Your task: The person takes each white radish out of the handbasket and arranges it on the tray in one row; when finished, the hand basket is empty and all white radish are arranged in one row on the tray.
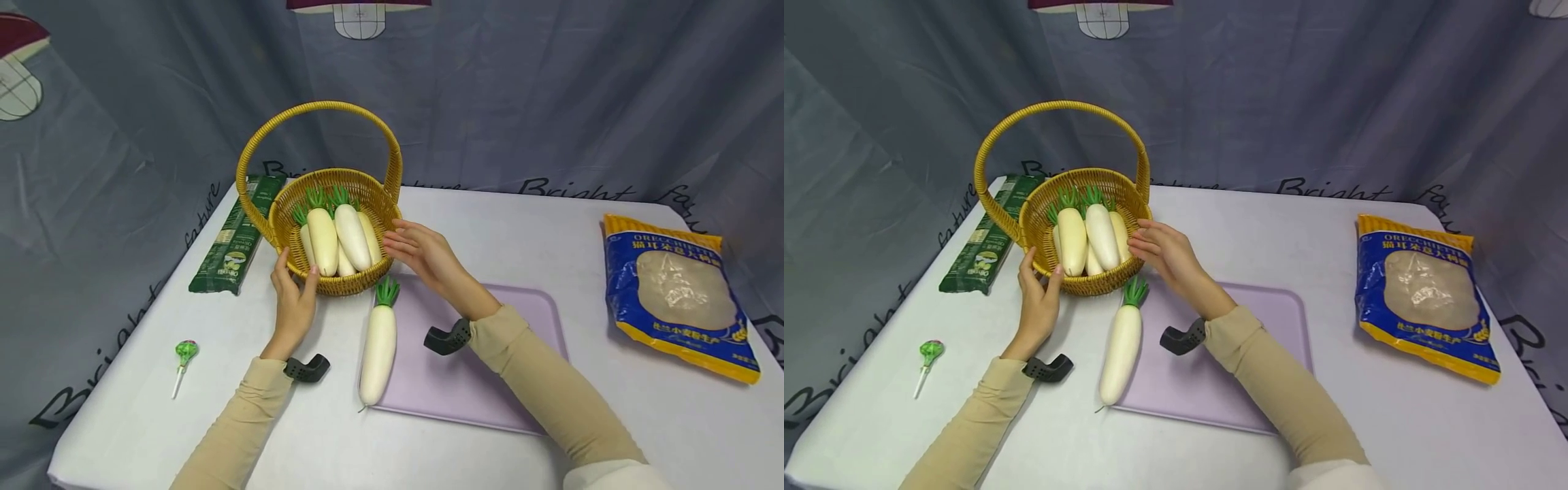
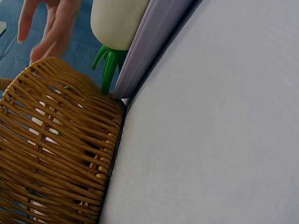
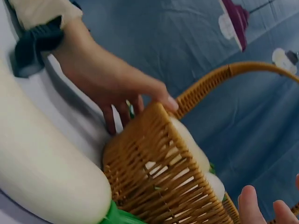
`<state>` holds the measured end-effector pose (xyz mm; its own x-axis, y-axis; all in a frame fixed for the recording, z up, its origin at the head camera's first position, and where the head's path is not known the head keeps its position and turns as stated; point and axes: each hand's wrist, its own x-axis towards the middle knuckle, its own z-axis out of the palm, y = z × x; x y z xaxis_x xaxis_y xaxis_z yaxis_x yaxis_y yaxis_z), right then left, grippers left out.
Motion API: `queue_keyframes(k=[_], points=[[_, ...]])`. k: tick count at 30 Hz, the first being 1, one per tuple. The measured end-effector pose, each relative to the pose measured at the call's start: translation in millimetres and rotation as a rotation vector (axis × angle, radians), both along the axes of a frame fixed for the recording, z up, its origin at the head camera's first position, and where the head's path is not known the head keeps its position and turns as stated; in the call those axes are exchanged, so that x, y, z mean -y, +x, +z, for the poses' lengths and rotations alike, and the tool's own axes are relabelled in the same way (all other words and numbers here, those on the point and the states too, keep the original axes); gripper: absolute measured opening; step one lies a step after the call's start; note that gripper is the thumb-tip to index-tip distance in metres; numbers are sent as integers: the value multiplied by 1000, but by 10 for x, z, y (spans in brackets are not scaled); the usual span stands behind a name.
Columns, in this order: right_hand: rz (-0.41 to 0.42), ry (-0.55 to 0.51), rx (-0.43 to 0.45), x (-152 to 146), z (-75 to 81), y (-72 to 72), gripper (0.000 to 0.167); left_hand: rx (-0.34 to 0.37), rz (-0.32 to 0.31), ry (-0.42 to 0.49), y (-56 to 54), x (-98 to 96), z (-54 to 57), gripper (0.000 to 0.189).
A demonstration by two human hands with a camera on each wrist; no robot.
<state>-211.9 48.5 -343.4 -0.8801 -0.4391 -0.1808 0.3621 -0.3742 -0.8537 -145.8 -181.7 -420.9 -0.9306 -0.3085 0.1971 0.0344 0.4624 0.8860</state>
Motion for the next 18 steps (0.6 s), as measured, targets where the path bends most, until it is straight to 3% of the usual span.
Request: queue_keyframes(k=[6,18], points=[[-22,46,-26,187,-41,-219,48,9,-4,-2,9,-11,0,66],[-66,361,-129,519,-1,-360,43,5,-11,-9,-2,-1,-3,69]])
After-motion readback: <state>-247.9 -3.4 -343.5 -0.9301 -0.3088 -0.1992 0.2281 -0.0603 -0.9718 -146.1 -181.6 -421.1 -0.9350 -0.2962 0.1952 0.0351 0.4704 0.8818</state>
